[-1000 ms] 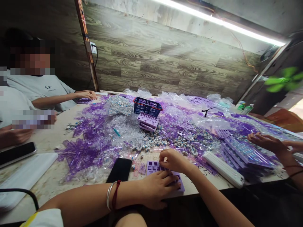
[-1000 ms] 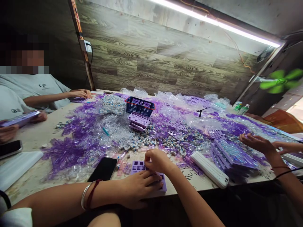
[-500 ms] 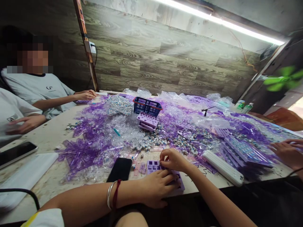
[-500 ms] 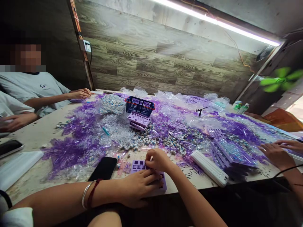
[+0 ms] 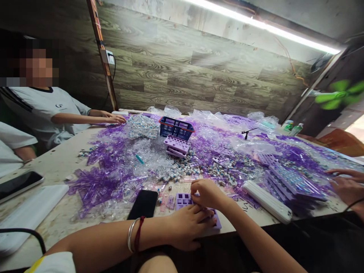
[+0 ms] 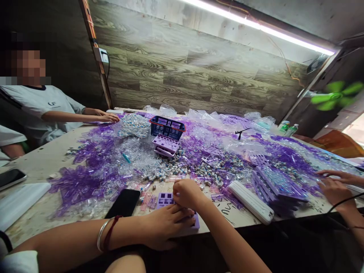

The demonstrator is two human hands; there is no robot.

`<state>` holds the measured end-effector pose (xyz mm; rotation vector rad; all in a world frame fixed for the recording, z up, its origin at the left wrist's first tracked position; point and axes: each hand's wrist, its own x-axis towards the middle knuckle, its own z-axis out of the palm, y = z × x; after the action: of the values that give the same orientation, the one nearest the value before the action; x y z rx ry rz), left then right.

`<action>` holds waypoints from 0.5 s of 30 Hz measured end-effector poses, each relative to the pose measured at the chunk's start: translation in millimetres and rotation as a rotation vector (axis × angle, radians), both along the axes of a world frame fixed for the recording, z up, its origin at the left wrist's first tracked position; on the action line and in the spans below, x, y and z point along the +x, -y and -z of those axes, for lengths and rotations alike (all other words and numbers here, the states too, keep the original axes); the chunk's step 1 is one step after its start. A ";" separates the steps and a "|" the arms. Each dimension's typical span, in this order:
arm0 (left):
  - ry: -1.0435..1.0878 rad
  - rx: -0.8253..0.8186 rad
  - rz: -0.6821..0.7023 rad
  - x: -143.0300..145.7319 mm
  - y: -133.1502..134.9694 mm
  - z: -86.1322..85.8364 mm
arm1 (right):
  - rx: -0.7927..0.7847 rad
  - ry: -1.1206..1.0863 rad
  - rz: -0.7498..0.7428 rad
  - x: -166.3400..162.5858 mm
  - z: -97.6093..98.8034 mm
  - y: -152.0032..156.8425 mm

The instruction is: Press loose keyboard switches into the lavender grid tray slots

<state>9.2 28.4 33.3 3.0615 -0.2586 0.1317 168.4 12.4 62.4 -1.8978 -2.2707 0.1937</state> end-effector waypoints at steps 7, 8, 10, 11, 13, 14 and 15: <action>0.015 -0.006 0.012 0.0 -0.7 1.1 | 0.000 0.028 0.084 -2.7 -6.1 3.1; 0.017 -0.003 0.017 -0.1 -0.7 0.7 | 0.018 0.015 0.087 -2.7 -6.3 3.1; 0.020 -0.001 0.033 -0.1 -0.6 0.1 | 0.061 -0.027 0.106 -2.8 -5.7 1.7; 0.022 -0.003 0.041 0.0 -0.6 0.1 | 0.082 -0.046 0.122 -3.4 -4.7 0.0; 0.024 -0.007 0.048 0.1 -0.9 1.1 | 0.118 -0.060 0.158 -5.7 -1.7 -5.3; 0.026 -0.008 0.048 0.2 -1.2 2.1 | 0.131 -0.057 0.169 -7.6 0.2 -8.8; 0.028 -0.007 0.047 0.2 -1.5 3.3 | 0.137 -0.053 0.169 -10.0 2.4 -12.8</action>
<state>9.5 29.9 30.1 3.0455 -0.3309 0.1734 158.5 25.2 60.1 -1.9749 -2.0224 0.0622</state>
